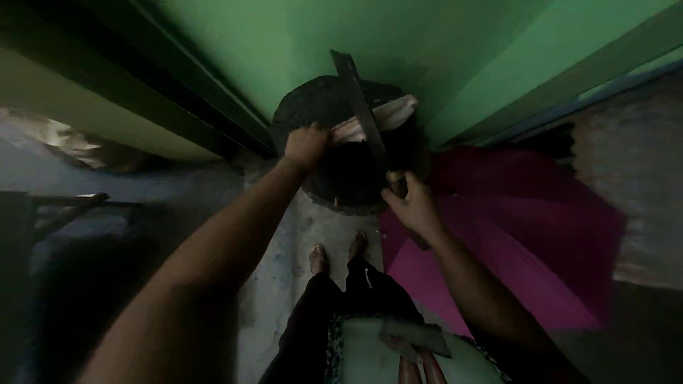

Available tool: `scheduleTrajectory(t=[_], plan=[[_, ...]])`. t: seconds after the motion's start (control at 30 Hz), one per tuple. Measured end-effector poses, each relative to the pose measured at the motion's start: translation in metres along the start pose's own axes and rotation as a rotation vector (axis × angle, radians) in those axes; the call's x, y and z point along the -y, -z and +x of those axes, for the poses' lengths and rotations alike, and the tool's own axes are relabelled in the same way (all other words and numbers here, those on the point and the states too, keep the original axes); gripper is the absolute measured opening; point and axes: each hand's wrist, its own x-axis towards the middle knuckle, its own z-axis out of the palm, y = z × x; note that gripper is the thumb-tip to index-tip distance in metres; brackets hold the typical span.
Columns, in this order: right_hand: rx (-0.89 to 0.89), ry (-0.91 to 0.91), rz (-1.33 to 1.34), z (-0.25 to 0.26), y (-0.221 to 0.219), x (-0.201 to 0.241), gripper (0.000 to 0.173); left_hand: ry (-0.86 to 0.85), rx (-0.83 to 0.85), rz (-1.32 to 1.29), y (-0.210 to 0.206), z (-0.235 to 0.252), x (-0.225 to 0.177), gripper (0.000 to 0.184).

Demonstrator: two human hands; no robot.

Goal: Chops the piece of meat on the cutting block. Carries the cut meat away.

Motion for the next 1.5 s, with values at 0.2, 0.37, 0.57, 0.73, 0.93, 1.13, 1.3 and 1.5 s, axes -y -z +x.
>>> scheduleTrajectory(t=[0.2,0.37,0.57,0.73,0.93,1.13,1.3,1.5], plan=[[-0.14,0.072,0.109,-0.019,-0.007,0.025,0.04,-0.004,0.034,-0.036,0.013,0.004,0.009,0.034],[-0.268,0.123,0.067,-0.022,-0.007,0.056,0.044,-0.02,0.124,-0.011,0.04,0.014,0.014,0.04],[-0.155,-0.077,-0.038,0.015,-0.028,0.054,0.047,-0.042,0.144,-0.031,0.046,0.024,0.024,0.042],[-0.167,0.026,0.087,-0.016,0.0,0.08,0.038,-0.035,0.169,-0.019,0.053,0.024,0.024,0.043],[-0.583,0.741,0.283,-0.06,0.055,0.158,0.026,-0.033,0.192,-0.02,0.052,0.029,0.025,0.045],[-0.578,0.257,0.092,-0.004,0.002,0.114,0.035,-0.059,0.172,-0.015,0.048,0.031,0.027,0.042],[-0.118,-0.226,-0.077,0.036,-0.041,0.056,0.047,-0.053,0.168,-0.027,0.048,0.027,0.029,0.045],[-0.164,-0.148,0.028,0.04,-0.049,0.035,0.05,0.043,0.131,-0.031,0.047,0.013,0.038,0.052]])
